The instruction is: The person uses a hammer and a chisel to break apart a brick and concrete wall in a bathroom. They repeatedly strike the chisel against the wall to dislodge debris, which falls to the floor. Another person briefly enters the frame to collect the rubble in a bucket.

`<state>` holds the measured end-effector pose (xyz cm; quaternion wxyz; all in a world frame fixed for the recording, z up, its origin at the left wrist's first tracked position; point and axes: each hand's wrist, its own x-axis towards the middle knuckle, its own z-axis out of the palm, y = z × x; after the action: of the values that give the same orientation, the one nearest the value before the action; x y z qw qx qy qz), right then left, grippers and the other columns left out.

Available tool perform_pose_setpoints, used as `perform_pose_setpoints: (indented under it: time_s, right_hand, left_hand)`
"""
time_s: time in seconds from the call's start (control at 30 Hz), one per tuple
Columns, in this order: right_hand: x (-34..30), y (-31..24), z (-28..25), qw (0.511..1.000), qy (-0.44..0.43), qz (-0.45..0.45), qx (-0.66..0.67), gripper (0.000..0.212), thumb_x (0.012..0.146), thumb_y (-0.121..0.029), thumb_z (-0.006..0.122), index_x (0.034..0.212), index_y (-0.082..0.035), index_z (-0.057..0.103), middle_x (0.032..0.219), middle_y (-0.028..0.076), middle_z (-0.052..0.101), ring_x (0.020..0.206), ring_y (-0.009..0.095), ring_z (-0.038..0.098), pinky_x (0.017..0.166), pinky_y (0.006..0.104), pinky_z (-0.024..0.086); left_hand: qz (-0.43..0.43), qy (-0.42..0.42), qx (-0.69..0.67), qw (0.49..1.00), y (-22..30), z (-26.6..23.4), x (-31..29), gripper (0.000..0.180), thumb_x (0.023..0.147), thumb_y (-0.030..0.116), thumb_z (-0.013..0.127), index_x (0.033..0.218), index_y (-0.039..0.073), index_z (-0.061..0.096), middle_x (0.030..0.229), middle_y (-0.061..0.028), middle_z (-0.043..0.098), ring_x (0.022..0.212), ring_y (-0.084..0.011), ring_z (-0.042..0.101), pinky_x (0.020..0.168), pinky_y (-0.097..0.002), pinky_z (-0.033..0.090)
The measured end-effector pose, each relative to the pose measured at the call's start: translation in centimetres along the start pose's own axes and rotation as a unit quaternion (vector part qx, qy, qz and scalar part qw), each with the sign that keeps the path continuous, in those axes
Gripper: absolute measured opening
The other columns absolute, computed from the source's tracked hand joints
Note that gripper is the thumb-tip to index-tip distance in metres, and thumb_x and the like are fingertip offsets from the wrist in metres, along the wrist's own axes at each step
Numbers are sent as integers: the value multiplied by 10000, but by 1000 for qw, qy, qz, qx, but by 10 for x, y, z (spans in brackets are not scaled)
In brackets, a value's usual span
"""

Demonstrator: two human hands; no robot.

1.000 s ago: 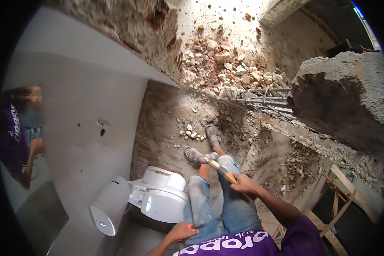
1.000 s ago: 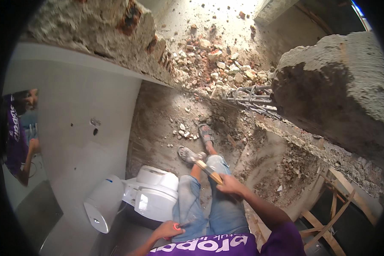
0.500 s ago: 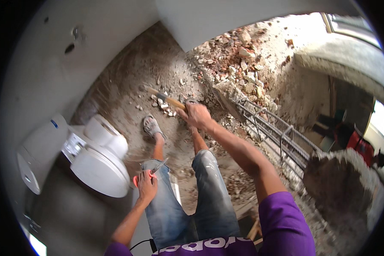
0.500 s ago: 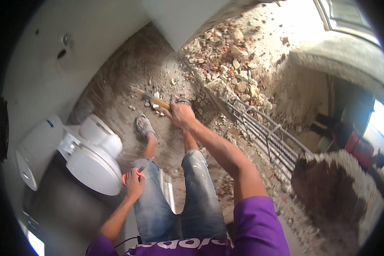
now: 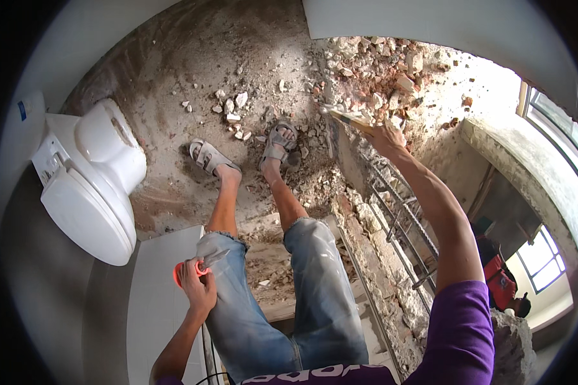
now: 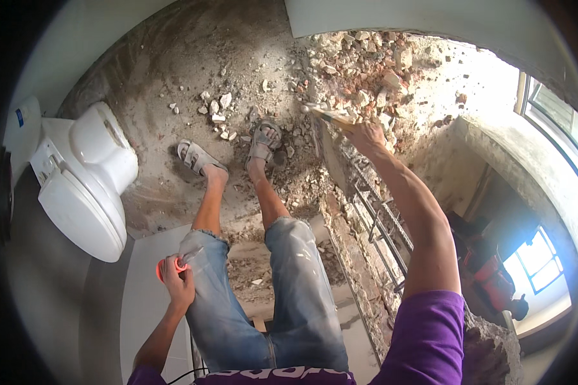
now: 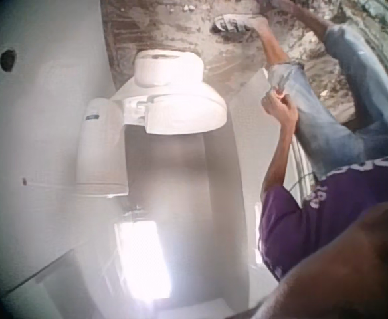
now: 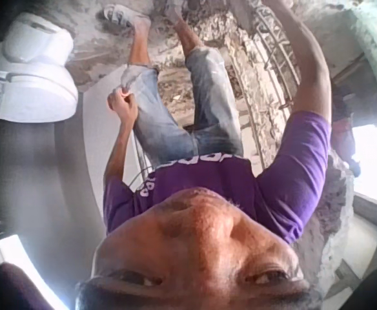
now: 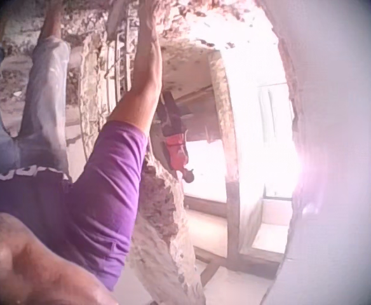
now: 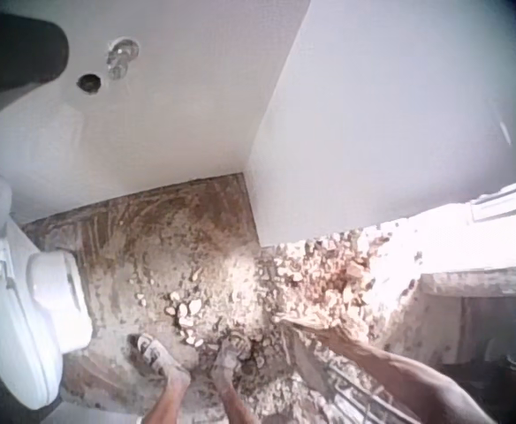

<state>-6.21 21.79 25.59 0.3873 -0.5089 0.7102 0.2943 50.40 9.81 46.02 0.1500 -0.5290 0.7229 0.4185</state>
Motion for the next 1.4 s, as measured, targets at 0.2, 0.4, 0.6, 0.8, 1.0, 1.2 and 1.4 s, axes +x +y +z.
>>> perform_pose_setpoints:
  time_s: [0.2, 0.4, 0.6, 0.8, 1.0, 1.2, 1.4]
  right_hand:
    - [-27, -88, -72, 980, -64, -52, 181, 429, 948, -507, 465, 1147, -140, 562, 603, 0, 509, 407, 68, 398, 338, 216, 350]
    - [-27, -118, -82, 969, -32, -224, 103, 463, 946, -551, 435, 1111, -127, 522, 596, 1, 479, 425, 46, 406, 340, 211, 351]
    - [14, 5, -31, 997, 22, -55, -57, 482, 928, -403, 556, 1365, -222, 462, 737, 43, 621, 458, 98, 456, 394, 217, 410]
    - [-25, -44, -43, 985, -121, 6, 123, 338, 968, -408, 470, 1261, -273, 571, 746, 24, 631, 451, 97, 437, 383, 210, 392]
    - [-38, -146, -95, 964, -36, -207, 163, 581, 904, -626, 387, 1145, -118, 536, 704, 33, 621, 511, 132, 545, 447, 284, 471]
    - [9, -42, -46, 988, -111, -103, 15, 589, 904, -611, 422, 1312, -190, 475, 606, 2, 513, 434, 34, 413, 319, 172, 313]
    - [-13, 23, -17, 999, -7, 37, -13, 390, 931, -488, 523, 1055, -148, 669, 593, 15, 568, 415, 92, 430, 349, 286, 380]
  left_hand:
    - [-4, 26, -23, 999, 7, 6, 1, 315, 717, 44, 563, 1022, -5, 502, 930, -168, 525, 900, -370, 494, 810, -445, 365]
    - [-9, 41, -6, 999, 6, -1, 6, 313, 720, 46, 564, 1020, -17, 501, 934, -168, 529, 898, -376, 498, 818, -450, 368]
    - [-26, 48, -24, 998, -5, -4, 4, 290, 750, 67, 555, 1018, -28, 500, 940, -179, 528, 905, -374, 502, 830, -453, 366]
    - [-20, 42, -13, 999, -5, 1, 3, 270, 745, 52, 551, 998, -26, 499, 941, -181, 542, 903, -376, 509, 814, -452, 381]
    - [-34, 42, 1, 999, 4, 0, 8, 273, 740, 43, 547, 1000, -26, 500, 957, -183, 549, 910, -374, 517, 828, -447, 384]
    - [-49, 49, 4, 998, 4, -1, 7, 262, 752, 44, 546, 1002, -22, 504, 960, -179, 552, 912, -374, 515, 834, -447, 382]
    - [-42, 57, 2, 998, 3, 5, 3, 248, 759, 49, 549, 994, -15, 505, 961, -176, 550, 905, -371, 510, 827, -442, 379]
